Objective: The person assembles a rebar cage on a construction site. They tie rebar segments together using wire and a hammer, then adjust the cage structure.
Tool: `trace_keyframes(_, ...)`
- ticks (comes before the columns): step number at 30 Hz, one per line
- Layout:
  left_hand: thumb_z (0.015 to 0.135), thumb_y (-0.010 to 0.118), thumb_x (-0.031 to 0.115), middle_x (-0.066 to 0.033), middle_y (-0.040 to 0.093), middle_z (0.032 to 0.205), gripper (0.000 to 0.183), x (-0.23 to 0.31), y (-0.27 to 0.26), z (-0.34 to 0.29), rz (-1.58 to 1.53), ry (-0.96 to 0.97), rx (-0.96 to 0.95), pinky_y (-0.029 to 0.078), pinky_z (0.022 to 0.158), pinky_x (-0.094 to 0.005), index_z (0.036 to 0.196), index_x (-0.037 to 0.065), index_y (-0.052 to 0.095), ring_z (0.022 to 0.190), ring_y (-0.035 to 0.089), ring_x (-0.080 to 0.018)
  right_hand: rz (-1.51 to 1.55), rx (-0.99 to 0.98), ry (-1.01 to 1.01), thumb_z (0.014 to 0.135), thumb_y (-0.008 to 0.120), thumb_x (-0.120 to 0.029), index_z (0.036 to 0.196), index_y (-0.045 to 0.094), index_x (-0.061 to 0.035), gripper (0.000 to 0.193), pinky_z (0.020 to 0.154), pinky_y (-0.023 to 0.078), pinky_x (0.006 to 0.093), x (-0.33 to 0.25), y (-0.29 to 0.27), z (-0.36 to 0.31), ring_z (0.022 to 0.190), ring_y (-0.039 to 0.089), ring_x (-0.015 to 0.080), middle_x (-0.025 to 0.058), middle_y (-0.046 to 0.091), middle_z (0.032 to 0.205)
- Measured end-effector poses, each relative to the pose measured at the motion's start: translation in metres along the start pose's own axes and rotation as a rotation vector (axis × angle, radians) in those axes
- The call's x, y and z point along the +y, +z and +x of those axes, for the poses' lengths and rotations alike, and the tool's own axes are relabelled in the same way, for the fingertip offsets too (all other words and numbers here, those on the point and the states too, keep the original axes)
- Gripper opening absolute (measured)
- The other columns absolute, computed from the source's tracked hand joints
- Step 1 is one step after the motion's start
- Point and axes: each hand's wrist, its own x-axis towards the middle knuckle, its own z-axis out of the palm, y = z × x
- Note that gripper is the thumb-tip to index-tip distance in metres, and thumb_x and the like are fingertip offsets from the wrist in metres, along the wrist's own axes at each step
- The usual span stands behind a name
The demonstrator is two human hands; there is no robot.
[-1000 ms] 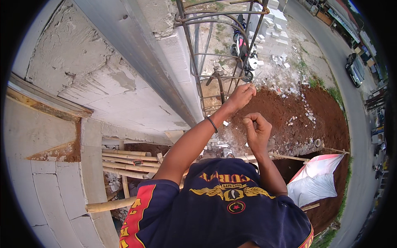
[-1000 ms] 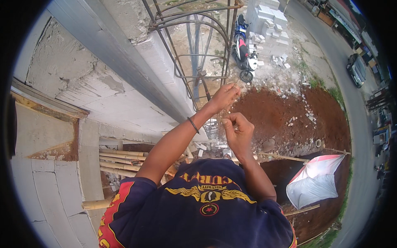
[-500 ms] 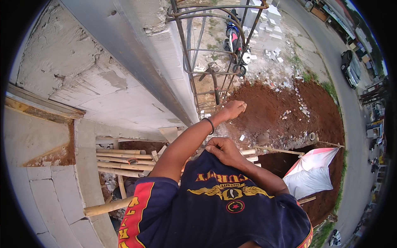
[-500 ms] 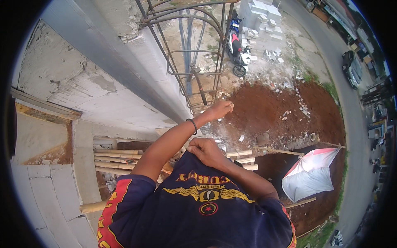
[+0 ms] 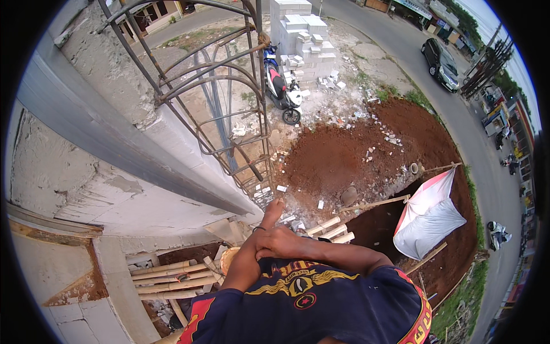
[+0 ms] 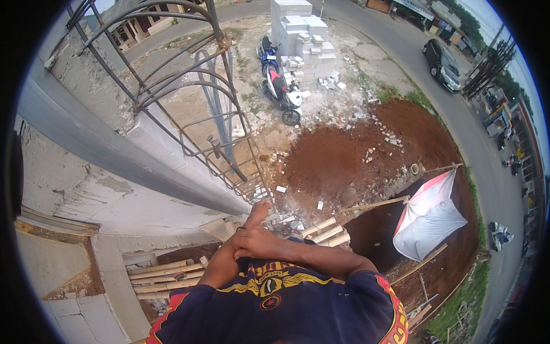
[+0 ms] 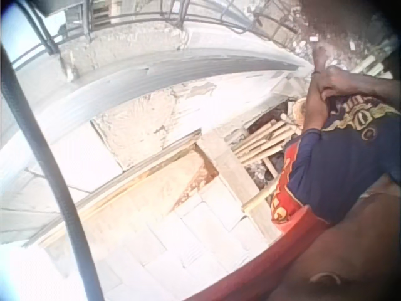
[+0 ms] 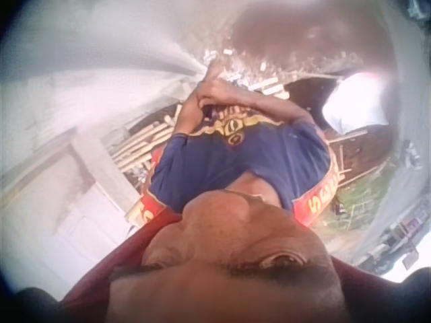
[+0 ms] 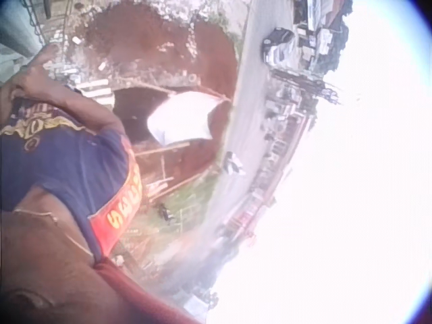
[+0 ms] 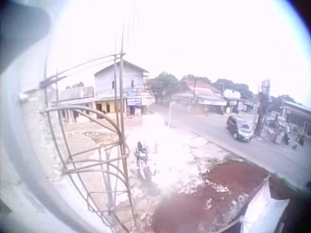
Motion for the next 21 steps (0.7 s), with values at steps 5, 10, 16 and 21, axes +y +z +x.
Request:
trace_keyframes(5,0.102,0.042,0.036,-0.0006,0.045,0.060,0.037,0.056,-0.040,-0.021,-0.305,0.171,-0.064,0.038,0.051,-0.0302,0.089,0.006,0.059,0.055,0.044,-0.0130,-0.231,0.094,0.530,0.077,0.076,-0.036,0.089,0.063,-0.0069,0.034,0.066,0.051,0.0445,0.043,-0.020,-0.021,0.075,0.066,0.0334,0.0109,0.067,0.080)
trace_keyframes(10,0.102,0.043,0.046,0.0059,0.024,0.055,0.042,0.139,-0.062,-0.082,-1.032,0.111,-0.120,0.020,0.043,-0.0254,0.076,0.013,0.043,0.046,0.023,-0.0066,-0.224,0.396,0.590,0.078,0.075,-0.040,0.119,0.056,-0.0044,0.057,0.084,0.048,0.0497,0.068,-0.023,-0.047,0.099,0.062,0.0379,0.0186,0.066,0.101)
trace_keyframes(16,0.101,0.046,0.046,0.0043,0.025,0.055,0.046,0.164,-0.074,-0.107,-1.106,0.209,-0.108,0.020,0.042,-0.0273,0.068,0.015,0.035,0.045,0.025,-0.0089,-0.083,0.538,0.182,0.079,0.076,-0.040,0.114,0.062,-0.0006,0.055,0.089,0.048,0.0411,-0.037,-0.171,-0.028,0.102,0.061,0.0360,0.0185,0.064,0.107)
trace_keyframes(21,0.103,0.044,0.044,0.0051,0.026,0.058,0.046,0.134,-0.083,-0.121,-0.911,0.079,-0.159,0.019,0.044,-0.0263,0.069,0.014,0.034,0.047,0.023,-0.0068,-0.086,0.653,-0.853,0.084,0.074,-0.033,0.112,0.067,-0.0078,0.039,0.086,0.048,0.0399,-0.210,-0.299,-0.044,0.098,0.062,0.0274,0.0105,0.066,0.114)
